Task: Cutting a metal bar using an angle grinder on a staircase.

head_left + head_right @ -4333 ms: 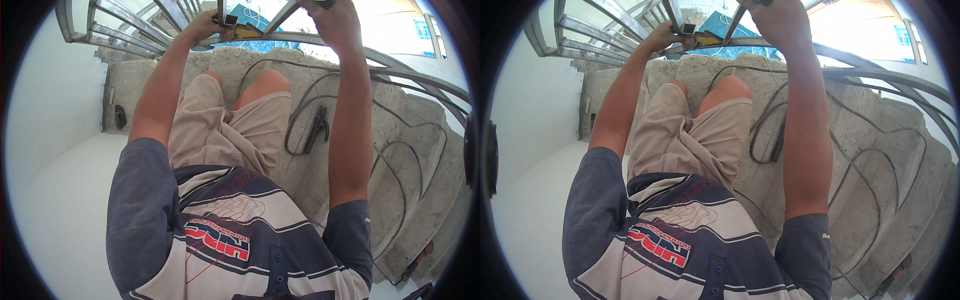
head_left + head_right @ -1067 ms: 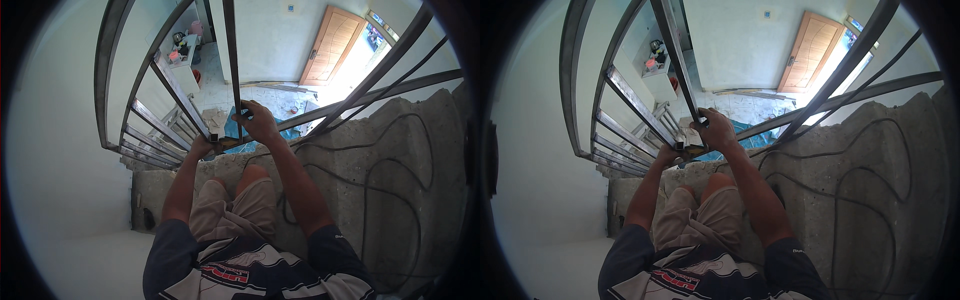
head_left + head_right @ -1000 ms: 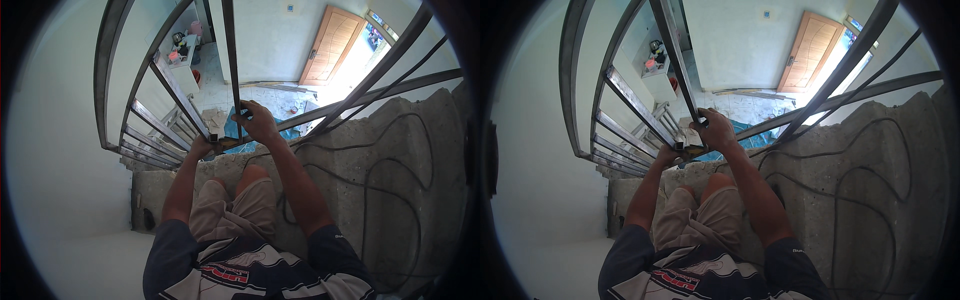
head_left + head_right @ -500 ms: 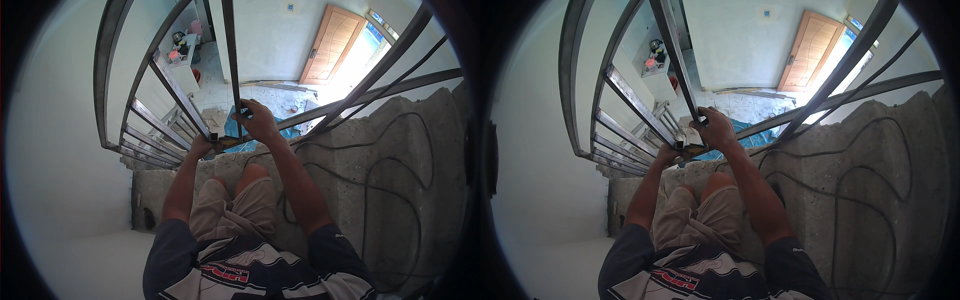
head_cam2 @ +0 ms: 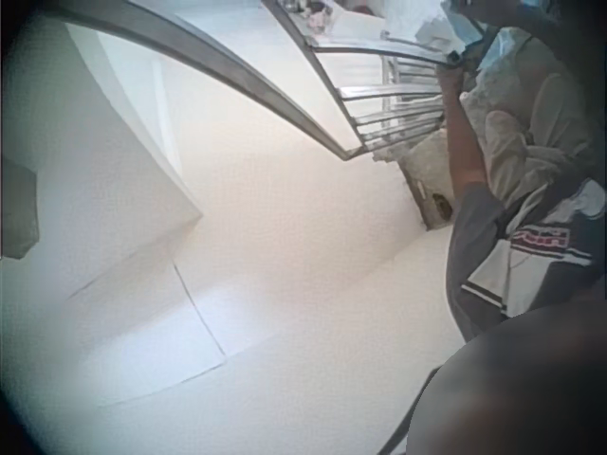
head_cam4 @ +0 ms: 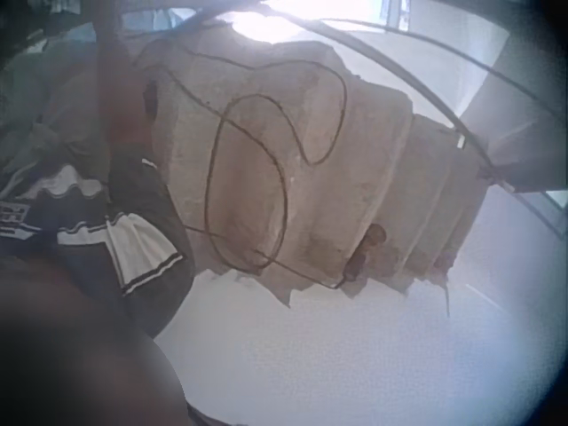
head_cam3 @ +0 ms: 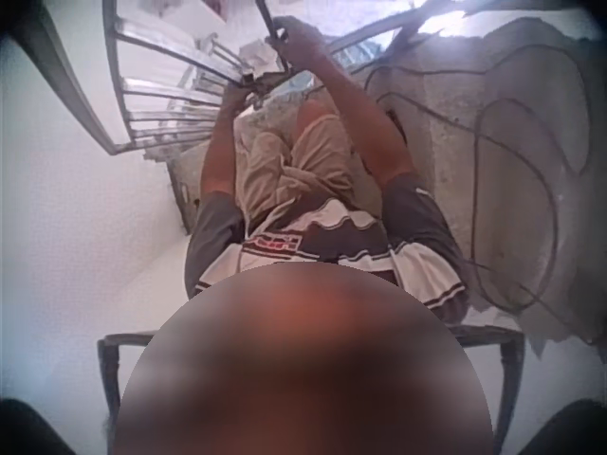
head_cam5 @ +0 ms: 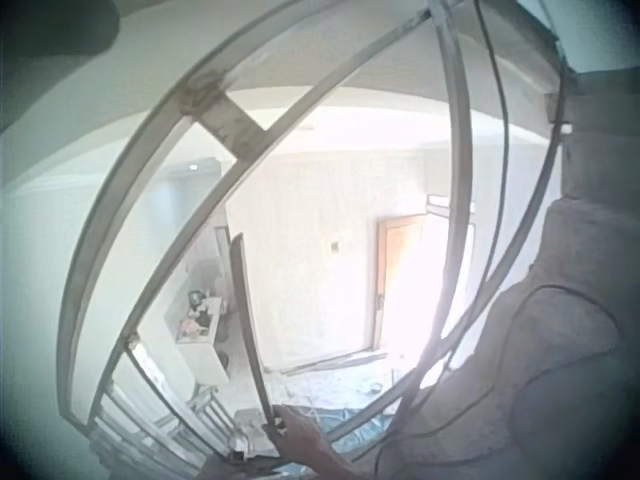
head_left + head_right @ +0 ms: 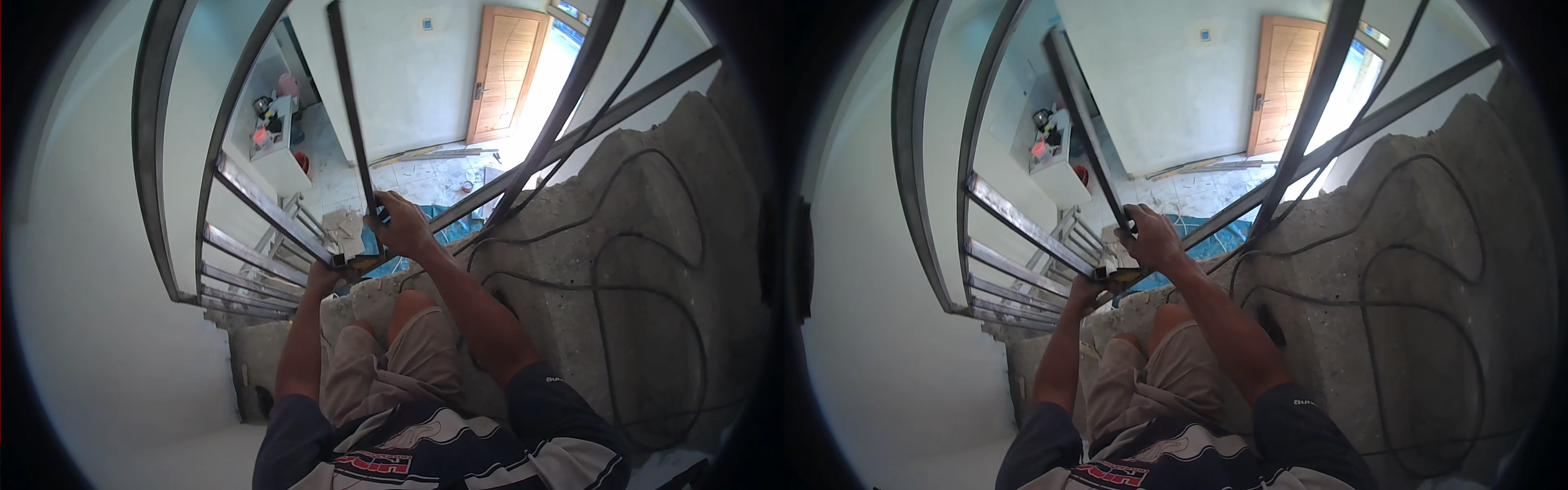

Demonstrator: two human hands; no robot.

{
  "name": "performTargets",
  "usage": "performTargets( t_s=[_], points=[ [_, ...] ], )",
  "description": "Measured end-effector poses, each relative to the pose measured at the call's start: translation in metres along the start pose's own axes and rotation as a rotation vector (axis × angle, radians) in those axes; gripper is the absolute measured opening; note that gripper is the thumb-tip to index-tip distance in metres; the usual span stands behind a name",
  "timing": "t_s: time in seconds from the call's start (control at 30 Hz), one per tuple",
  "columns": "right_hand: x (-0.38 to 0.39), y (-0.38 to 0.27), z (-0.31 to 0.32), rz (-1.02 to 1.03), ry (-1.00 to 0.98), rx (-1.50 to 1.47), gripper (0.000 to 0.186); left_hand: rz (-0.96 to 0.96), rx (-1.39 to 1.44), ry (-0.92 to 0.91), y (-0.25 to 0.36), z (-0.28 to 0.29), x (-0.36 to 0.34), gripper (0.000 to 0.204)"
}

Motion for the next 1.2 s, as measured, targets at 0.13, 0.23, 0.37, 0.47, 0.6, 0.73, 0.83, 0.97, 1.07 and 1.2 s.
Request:
performTargets(
  t_s=[0.13, 0.23, 0.37, 0.47, 0.6, 0.73, 0.83, 0.97, 1.07, 1.2],
  points=[
    [0.015, 0.019, 0.02, -0.015, 0.241, 0.068, 0.031, 0.07, -0.041, -0.13, -0.006, -0.004, -0.013, 0.062],
    [0.023, 0.03, 0.019, -0.039, 0.329, 0.031, 0.026, -0.015, 0.016, -0.109, -0.031, 0.007, -0.023, 0.063],
    [0.023, 0.031, 0.018, -0.087, 0.398, 0.057, 0.026, -0.043, -0.076, -0.105, -0.048, 0.026, -0.026, 0.06],
    [0.025, 0.027, 0.024, -0.062, 0.419, 0.152, 0.026, -0.117, -0.029, -0.091, -0.018, 0.002, -0.022, 0.049],
    [0.014, 0.001, 0.015, -0.052, 0.28, 0.154, 0.028, -0.086, -0.038, -0.054, 0.001, 0.003, -0.012, 0.046],
    [0.007, -0.011, -0.002, -0.039, 0.144, 0.133, 0.031, -0.029, -0.233, 0.042, 0.003, 0.003, 0.007, 0.05],
    [0.006, -0.018, -0.005, -0.071, 0.055, 0.189, 0.032, 0.019, -0.329, 0.169, 0.016, -0.02, 0.039, 0.06],
    [0.005, -0.018, -0.01, -0.078, 0.02, 0.218, 0.032, 0.21, -0.542, -0.018, 0.055, -0.05, 0.071, 0.064],
    [0.003, -0.021, -0.013, -0.076, 0.004, 0.241, 0.032, -0.136, -0.603, 0.026, 0.081, -0.063, 0.068, 0.071],
    [0.004, -0.022, -0.015, -0.087, -0.009, 0.218, 0.031, -0.245, -0.944, -0.005, 0.078, -0.067, 0.039, 0.088]
  ],
)
Point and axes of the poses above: each hand's wrist, its own x-axis away from the middle knuckle, its own z-axis out of the back of the hand, y = z × x, the point moved 1 cm from there along -x, towards the middle knuckle, and after that the axes turned 1 degree about -x, right-handed, at the moved point
